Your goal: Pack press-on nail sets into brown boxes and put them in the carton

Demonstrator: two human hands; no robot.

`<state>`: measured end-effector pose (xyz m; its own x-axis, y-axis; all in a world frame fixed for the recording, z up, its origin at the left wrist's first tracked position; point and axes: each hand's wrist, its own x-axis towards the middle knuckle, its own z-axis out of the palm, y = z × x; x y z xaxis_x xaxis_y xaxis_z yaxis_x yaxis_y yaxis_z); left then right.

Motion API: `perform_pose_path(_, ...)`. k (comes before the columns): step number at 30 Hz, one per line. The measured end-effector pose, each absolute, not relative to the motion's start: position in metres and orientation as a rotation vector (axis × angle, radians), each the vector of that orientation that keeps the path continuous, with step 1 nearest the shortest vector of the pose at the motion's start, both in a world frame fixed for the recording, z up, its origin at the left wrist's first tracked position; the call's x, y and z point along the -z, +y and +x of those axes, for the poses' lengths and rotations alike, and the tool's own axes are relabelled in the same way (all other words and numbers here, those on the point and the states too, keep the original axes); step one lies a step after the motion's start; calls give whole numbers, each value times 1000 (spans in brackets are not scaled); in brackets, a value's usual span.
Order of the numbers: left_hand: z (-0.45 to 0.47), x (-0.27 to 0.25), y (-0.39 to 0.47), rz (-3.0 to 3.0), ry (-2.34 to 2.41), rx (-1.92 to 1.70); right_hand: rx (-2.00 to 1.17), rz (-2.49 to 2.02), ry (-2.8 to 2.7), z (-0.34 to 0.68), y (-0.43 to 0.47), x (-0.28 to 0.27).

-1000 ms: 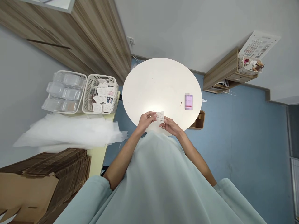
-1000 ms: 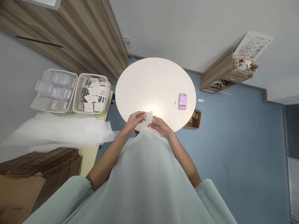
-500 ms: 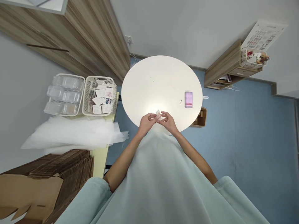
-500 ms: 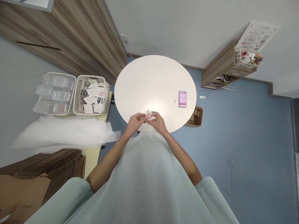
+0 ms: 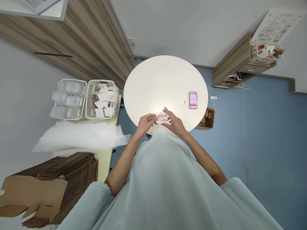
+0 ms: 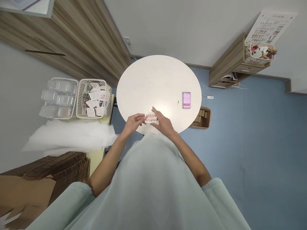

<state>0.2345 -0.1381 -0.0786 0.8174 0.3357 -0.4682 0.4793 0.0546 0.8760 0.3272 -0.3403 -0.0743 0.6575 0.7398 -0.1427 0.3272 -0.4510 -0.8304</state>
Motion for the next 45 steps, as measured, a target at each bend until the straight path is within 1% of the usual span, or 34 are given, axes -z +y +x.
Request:
perform_pose_path(6,240,78,-160,1571,672,127,-624,-2072,-852,334,-361,81)
perform_pose_path(12,242,78,-187,1590,706,165,-450,-2072,-1012,337,-382,97)
perform_pose_path(19,224,89,-200,1599,799,194,-572,-2022,-1044,322,-387,122)
perform_pose_path(25,202,102,-192,1601,877,133,-639,-1996,-1067,302,-373,134)
perform_pose_path(31,185,114,-158,1610,855,92,-623,-2070,-1098,282,-331,132)
perform_pose_path(38,155,119,-83,1641,793,106,-567,-2147,-1142,250,-256,127)
perform_pose_path(45,116,131,0,1623,741,102,-576,-2267,-1161,225,-183,149)
